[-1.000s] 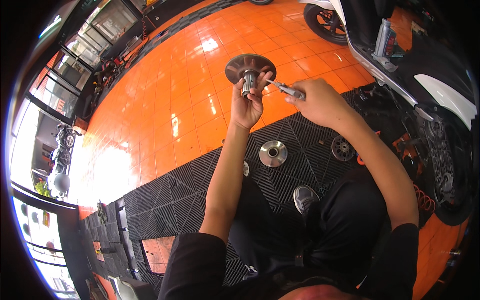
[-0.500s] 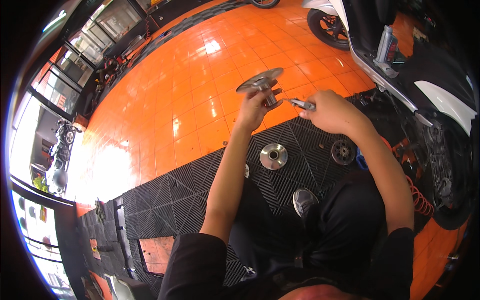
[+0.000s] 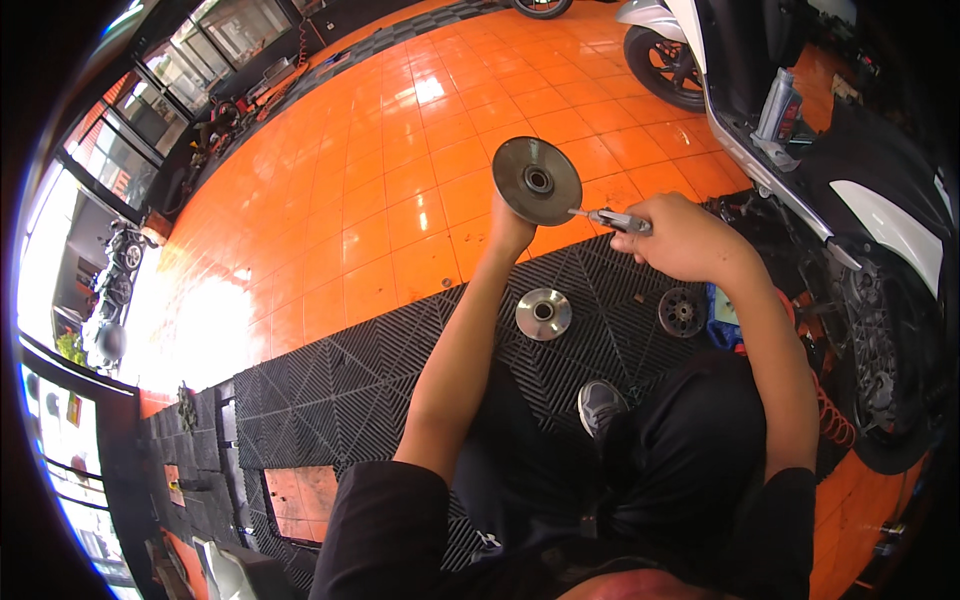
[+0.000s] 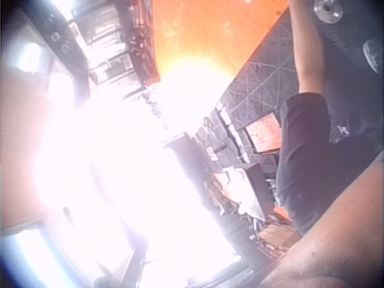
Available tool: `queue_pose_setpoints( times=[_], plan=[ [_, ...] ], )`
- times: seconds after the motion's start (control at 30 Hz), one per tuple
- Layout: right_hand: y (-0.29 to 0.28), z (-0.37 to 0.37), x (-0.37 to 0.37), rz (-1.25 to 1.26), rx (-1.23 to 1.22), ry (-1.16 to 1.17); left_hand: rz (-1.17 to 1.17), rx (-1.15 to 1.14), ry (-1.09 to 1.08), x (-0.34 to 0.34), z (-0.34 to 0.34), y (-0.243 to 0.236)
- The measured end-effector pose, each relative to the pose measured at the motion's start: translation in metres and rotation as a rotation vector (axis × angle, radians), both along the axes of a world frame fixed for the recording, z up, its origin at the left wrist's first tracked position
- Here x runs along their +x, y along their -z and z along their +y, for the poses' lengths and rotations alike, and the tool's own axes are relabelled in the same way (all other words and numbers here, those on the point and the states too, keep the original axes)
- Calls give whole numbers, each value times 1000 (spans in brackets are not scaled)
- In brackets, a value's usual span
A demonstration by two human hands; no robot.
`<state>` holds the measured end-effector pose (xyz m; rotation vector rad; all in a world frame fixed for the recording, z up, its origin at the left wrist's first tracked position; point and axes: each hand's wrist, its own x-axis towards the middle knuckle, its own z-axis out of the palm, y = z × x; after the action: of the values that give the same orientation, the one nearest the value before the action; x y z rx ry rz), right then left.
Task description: The person sits on the floor of a workshop and uses a pneumatic screwdriver to remove screws from a scooter clutch cover and a clutch bell. The person removes the screws from the clutch cover first, then proceeds to remove the screws from the clutch bell, placing the screws on the floor mat.
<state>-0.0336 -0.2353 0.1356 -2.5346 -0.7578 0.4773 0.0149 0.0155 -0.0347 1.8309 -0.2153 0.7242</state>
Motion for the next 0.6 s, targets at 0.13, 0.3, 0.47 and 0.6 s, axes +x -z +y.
queue_pose_setpoints(
  times=[0.13,0.3,0.47,0.6],
  plan=[
    [-3,3,1,72,34,-11,58,201,-40,-3,0,-3],
    [-2,7,3,33,99,-16,133,170,62,0,-4,-1],
    [8,10,2,-158,49,90,70,110,58,-4,-11,-3],
    [7,7,3,132,56,-109,-11,168,91,-9,-16,-8]
  ],
)
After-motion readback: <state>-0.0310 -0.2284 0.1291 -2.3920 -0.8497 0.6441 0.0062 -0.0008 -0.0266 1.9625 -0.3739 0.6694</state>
